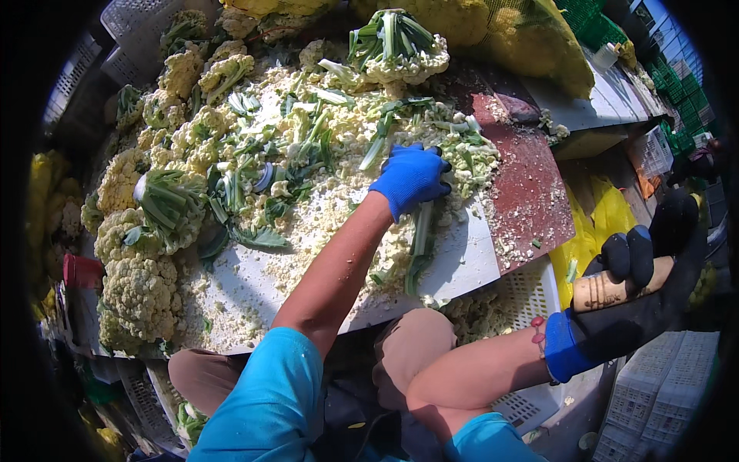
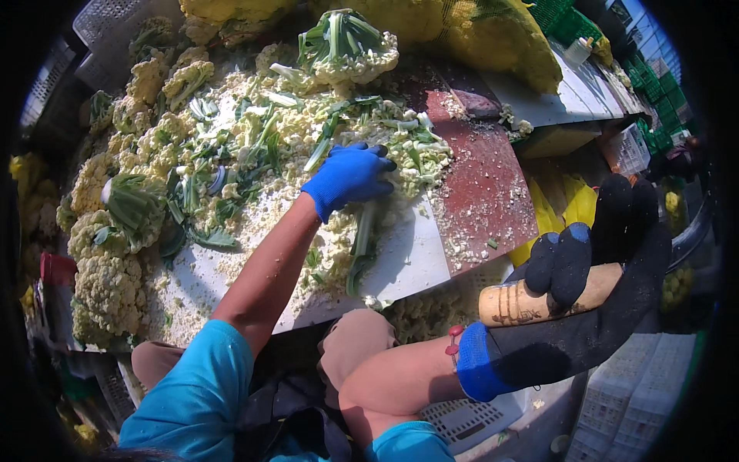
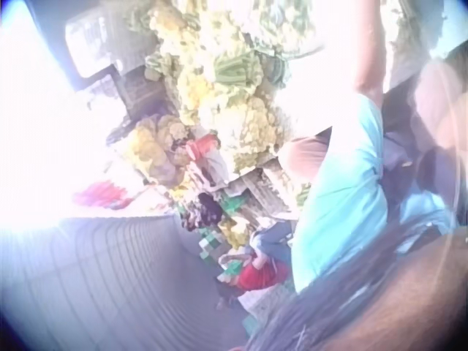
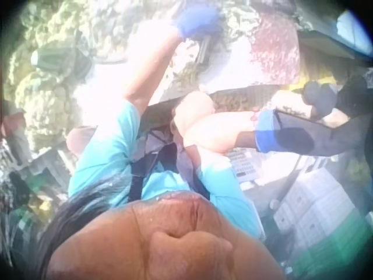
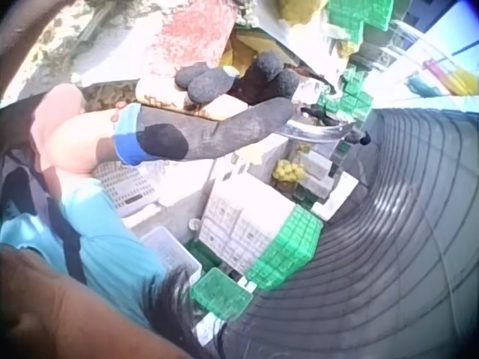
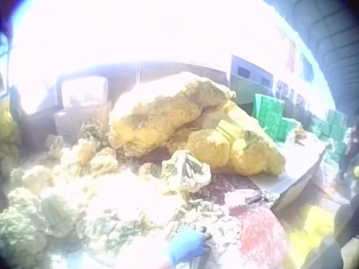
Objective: The person trims cauliflower heads using a knife, removing leaves and unwanted parts. They place the trimmed pieces into a white basket while continuing to process additional heads.
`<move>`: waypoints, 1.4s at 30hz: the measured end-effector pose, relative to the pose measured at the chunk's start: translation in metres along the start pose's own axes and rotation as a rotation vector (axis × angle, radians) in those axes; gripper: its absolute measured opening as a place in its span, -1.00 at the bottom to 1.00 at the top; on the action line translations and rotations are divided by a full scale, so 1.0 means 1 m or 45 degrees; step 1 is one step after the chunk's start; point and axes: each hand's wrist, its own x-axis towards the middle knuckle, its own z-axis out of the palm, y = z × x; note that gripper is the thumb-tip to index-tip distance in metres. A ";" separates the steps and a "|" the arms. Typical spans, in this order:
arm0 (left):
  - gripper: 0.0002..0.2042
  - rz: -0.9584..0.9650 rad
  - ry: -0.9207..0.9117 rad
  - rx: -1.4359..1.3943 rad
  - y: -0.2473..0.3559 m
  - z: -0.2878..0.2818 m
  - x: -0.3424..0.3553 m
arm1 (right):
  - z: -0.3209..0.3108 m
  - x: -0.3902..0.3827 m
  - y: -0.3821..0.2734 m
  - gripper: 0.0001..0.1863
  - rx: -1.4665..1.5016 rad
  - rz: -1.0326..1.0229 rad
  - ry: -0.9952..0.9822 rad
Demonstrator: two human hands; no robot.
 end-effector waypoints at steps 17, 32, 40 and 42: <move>-0.61 -0.189 0.988 0.291 -0.045 0.015 0.092 | -0.027 0.033 0.046 -0.59 -0.629 -0.448 -0.532; -0.34 0.038 1.481 -1.675 -0.029 0.000 -0.114 | 0.070 -0.051 0.150 -0.66 -0.282 1.179 -1.171; -0.57 -0.096 0.905 -1.918 -0.045 -0.013 -0.184 | 0.083 -0.078 0.152 -0.58 -0.142 1.267 -1.458; -0.60 -0.173 0.941 -1.991 -0.052 -0.015 -0.191 | 0.088 -0.086 0.149 -0.57 -0.117 1.292 -1.483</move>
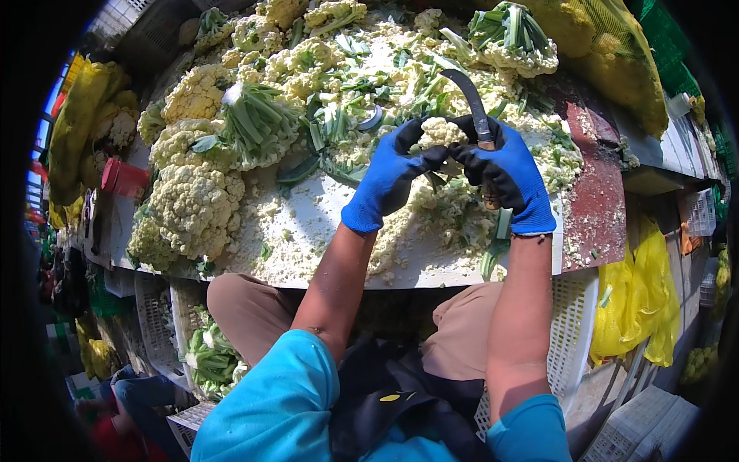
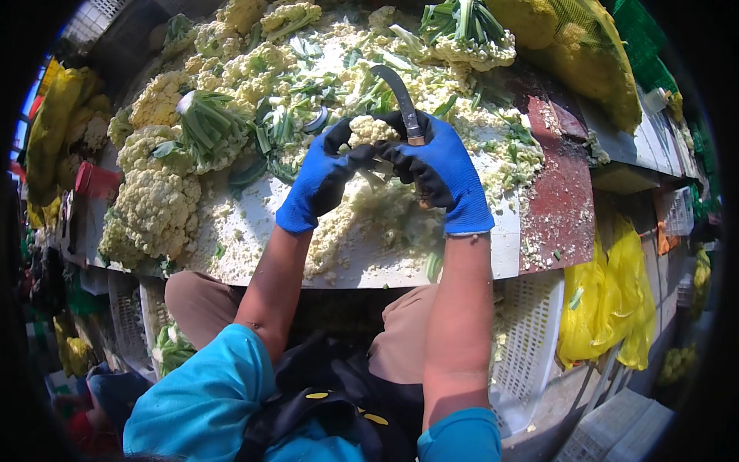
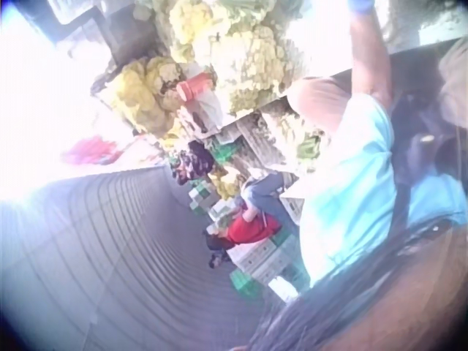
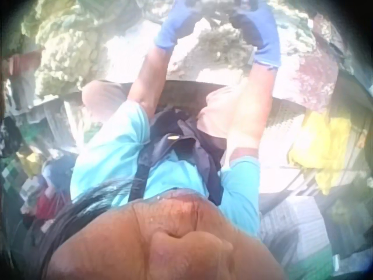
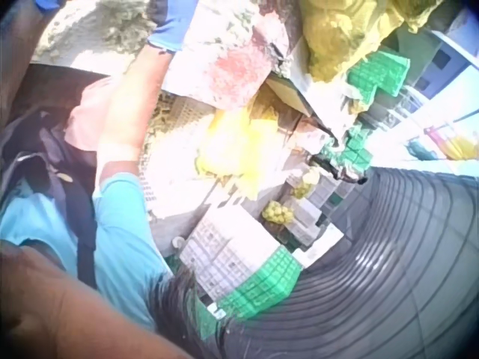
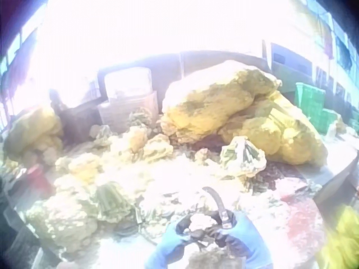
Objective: The person trims cauliflower heads using a knife, removing leaves and unwanted parts. They place the trimmed pieces into a white basket while continuing to process additional heads.
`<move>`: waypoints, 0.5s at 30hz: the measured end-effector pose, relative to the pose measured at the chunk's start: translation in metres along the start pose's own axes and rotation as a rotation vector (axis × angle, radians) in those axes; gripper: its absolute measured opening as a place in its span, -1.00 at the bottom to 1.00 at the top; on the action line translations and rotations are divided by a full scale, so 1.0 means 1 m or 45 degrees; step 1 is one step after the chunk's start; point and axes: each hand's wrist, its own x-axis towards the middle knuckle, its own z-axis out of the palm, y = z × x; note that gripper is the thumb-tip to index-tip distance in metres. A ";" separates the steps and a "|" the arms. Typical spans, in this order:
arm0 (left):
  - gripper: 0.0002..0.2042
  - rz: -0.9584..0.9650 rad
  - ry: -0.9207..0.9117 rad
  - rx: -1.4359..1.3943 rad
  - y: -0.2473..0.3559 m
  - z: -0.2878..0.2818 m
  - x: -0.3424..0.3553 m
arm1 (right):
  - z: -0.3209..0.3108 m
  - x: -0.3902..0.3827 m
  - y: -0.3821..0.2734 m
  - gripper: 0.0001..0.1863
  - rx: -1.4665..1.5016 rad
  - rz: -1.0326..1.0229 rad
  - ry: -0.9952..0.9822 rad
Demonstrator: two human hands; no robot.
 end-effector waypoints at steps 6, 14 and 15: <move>-0.51 -0.095 0.134 -0.094 -0.001 -0.019 -0.014 | 0.023 0.010 0.020 -0.55 -0.056 0.152 0.007; -0.61 0.123 0.485 0.189 0.045 -0.094 -0.036 | 0.010 0.046 0.054 -0.58 -1.502 -0.134 0.589; -0.63 0.162 0.454 0.193 0.054 -0.097 -0.038 | 0.002 0.044 0.061 -0.54 -1.566 -0.182 0.684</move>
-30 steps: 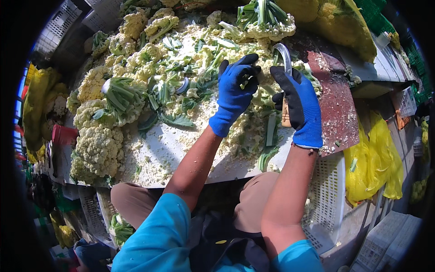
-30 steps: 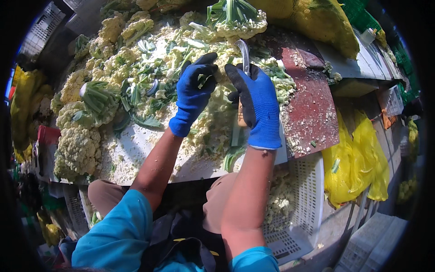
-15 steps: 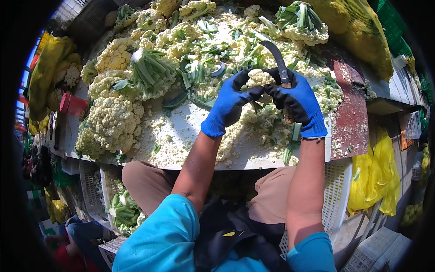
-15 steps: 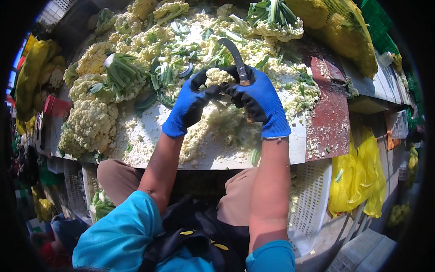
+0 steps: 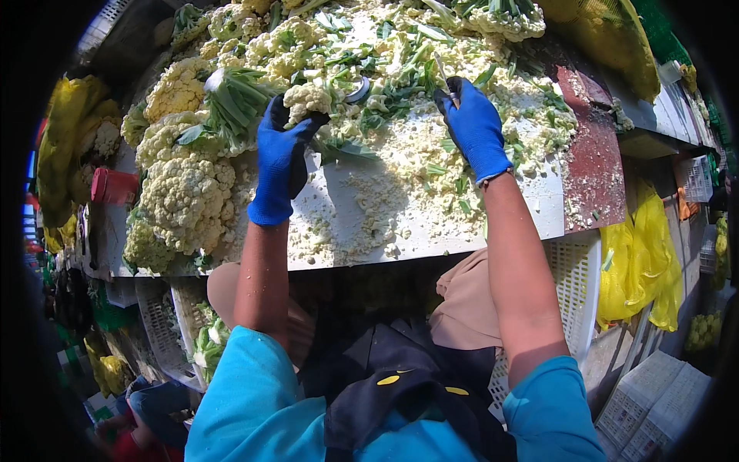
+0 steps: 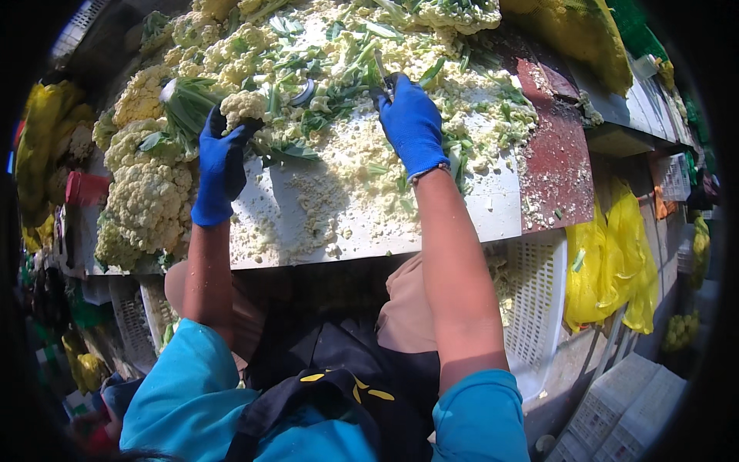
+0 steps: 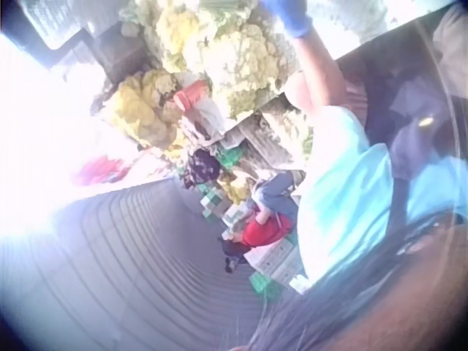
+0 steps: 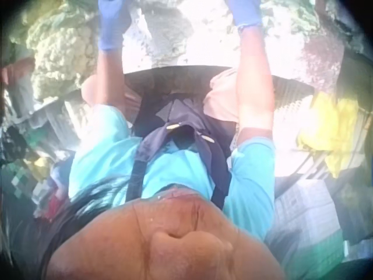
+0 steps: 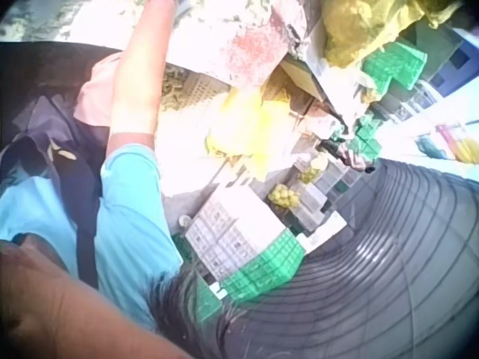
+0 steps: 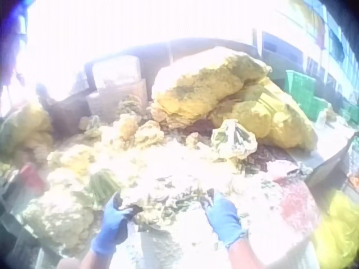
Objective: The person trims cauliflower heads using a knife, removing leaves and unwanted parts. They place the trimmed pieces into a white basket while continuing to process additional heads.
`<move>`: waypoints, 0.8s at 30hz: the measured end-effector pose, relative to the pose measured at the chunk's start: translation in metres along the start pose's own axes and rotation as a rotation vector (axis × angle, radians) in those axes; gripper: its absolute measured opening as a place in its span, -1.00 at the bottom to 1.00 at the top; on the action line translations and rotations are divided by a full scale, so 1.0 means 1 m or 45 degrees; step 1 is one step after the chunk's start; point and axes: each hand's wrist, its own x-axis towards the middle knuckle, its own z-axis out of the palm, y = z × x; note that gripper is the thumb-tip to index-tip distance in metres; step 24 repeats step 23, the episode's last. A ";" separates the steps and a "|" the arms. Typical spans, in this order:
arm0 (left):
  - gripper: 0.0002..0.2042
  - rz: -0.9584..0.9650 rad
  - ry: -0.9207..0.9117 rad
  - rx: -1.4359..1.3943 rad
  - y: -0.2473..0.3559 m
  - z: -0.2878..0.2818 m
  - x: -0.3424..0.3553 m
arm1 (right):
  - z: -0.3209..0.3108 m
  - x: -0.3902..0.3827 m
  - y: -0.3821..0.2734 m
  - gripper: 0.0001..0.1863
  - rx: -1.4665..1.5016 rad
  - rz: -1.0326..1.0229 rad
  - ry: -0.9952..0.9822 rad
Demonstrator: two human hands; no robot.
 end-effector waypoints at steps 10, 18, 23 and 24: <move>-0.60 -0.227 0.132 -0.066 0.029 -0.068 -0.012 | 0.039 0.021 -0.114 -0.64 -0.216 -0.300 -0.068; -0.49 -0.205 0.078 -0.020 0.025 -0.055 -0.010 | 0.080 0.066 -0.094 -0.51 0.043 -0.196 -0.329; -0.44 -0.120 -0.032 0.385 0.029 -0.054 -0.018 | 0.037 0.014 -0.087 -0.53 1.239 -0.048 -0.446; -0.44 -0.120 -0.032 0.385 0.029 -0.054 -0.018 | 0.037 0.014 -0.087 -0.53 1.239 -0.048 -0.446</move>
